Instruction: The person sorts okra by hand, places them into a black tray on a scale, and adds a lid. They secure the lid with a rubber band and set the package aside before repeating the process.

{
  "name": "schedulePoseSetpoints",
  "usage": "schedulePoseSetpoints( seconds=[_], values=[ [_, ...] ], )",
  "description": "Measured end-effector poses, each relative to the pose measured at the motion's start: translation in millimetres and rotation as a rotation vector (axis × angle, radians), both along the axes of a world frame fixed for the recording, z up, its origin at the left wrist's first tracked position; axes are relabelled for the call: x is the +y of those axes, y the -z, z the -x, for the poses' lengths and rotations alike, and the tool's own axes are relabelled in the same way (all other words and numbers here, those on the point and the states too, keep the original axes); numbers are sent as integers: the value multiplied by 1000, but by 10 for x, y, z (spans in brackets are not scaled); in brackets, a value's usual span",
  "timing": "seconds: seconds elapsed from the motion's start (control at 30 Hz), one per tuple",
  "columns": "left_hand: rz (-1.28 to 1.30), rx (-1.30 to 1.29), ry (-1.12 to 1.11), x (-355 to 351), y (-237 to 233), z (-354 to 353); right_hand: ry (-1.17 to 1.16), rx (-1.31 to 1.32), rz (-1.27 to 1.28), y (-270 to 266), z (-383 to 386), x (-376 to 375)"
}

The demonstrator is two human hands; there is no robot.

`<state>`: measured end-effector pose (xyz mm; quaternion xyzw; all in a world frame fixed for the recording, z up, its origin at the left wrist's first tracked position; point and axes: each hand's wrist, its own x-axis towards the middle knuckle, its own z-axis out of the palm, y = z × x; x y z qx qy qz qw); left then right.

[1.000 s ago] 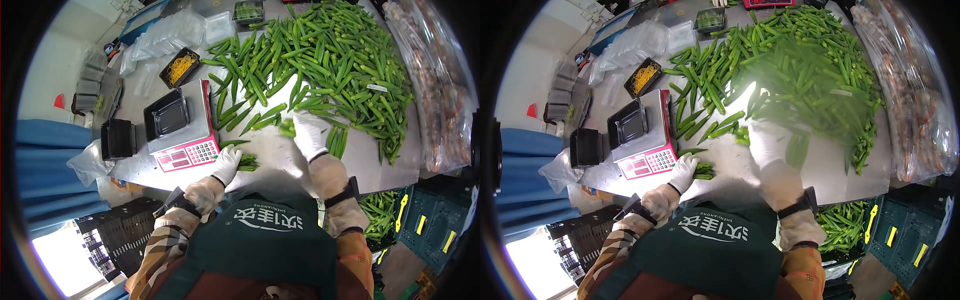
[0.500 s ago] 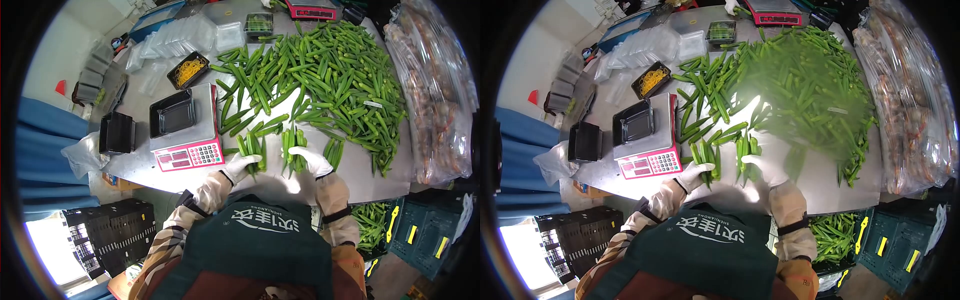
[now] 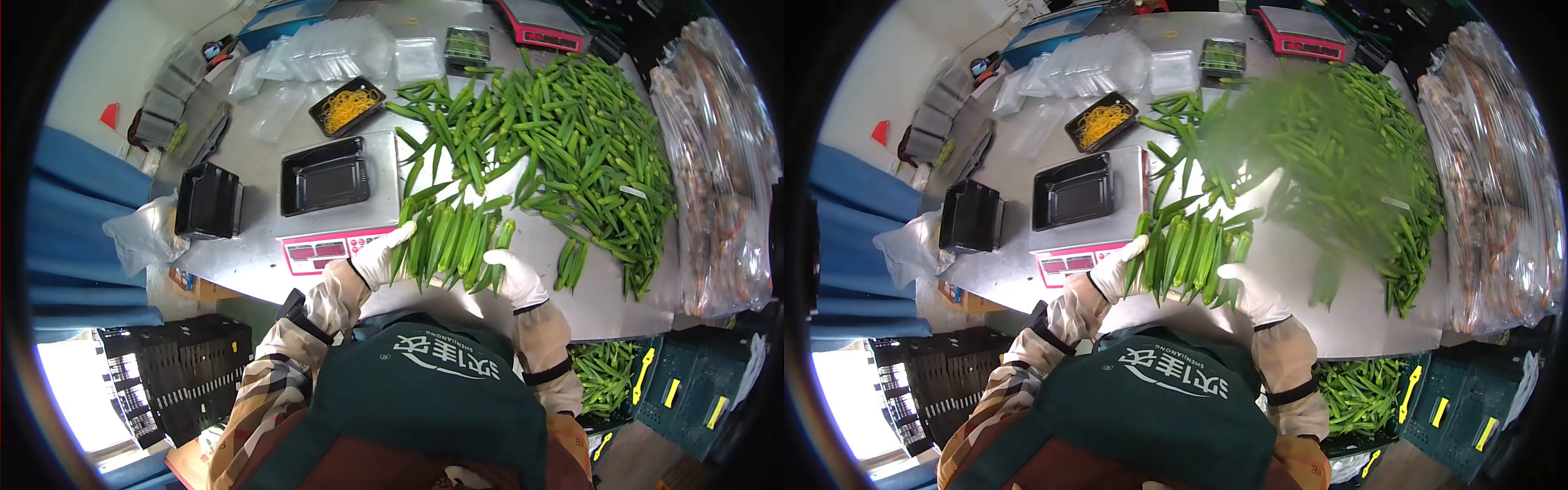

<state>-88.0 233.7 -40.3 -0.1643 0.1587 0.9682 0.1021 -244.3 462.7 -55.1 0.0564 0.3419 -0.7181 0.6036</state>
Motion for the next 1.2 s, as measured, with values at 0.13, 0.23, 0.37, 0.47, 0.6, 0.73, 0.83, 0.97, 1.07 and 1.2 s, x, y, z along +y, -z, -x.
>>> schedulePoseSetpoints(
  seconds=[0.13, 0.23, 0.37, 0.47, 0.6, 0.73, 0.83, 0.97, 1.07, 1.2],
  values=[
    [77, -102, -82, -364, 9, -239, 153, 61, 97, 151, -158, -275],
    [-16, -59, -97, -554, -49, -382, 43, 76, 150, 246, -207, -369],
    [-68, -42, -95, -789, -65, -548, 24, -44, 305, -276, -436, -727],
    [-36, -49, -126, -965, -60, -587, -33, 4, 276, -465, -538, -962],
    [255, -41, 182, -1508, -441, -461, -6, -7, 119, -603, -732, -1550],
    [790, -43, 551, -2179, -865, -138, 204, 81, 107, -658, -1034, -2417],
    [1147, -34, 665, -2412, -1082, 82, 366, 39, 292, -667, -1174, -2928],
    [1283, 15, 719, -2531, -1162, 128, 155, -71, -42, -532, -1077, -3005],
    [1380, 30, 601, -2647, -948, 41, 96, -82, -54, -718, -1009, -2718],
    [1621, 110, 242, -3102, -836, -360, 143, 58, 48, -469, -660, -2104]
  ],
)
